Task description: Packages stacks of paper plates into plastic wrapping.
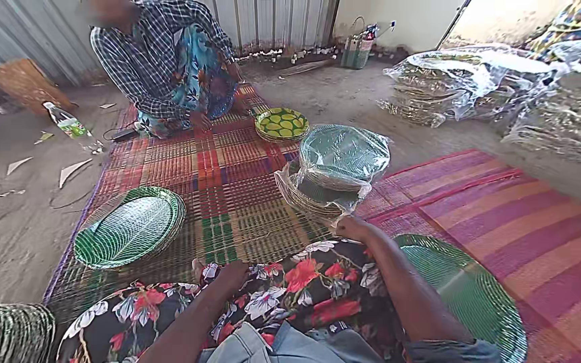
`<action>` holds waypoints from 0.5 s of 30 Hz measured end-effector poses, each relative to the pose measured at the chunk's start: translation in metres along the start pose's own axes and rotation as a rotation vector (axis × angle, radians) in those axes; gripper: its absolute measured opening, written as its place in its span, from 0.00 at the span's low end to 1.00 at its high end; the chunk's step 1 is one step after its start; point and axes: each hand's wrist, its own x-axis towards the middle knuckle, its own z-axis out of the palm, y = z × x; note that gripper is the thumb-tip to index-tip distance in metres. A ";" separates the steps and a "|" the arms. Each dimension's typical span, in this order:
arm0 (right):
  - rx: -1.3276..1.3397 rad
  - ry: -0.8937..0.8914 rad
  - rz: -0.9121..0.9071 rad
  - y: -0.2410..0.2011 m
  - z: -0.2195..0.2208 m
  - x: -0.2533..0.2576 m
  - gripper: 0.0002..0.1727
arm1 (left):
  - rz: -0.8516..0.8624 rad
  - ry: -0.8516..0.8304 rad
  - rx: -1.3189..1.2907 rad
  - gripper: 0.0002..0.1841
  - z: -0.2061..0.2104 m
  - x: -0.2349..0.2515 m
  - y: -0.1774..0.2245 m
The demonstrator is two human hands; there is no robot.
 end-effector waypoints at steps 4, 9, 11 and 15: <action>0.053 0.058 0.012 0.005 0.004 0.002 0.23 | -0.011 0.021 0.047 0.22 0.004 0.000 0.001; 0.024 0.090 0.035 0.003 0.004 0.001 0.23 | 0.093 0.179 -0.160 0.22 -0.001 -0.009 -0.004; 0.023 0.114 0.029 0.002 0.004 -0.001 0.22 | 0.149 0.488 -0.571 0.27 -0.026 -0.027 -0.004; 0.023 0.104 -0.024 0.009 0.012 0.001 0.20 | 0.335 1.005 -1.678 0.31 -0.109 -0.081 -0.025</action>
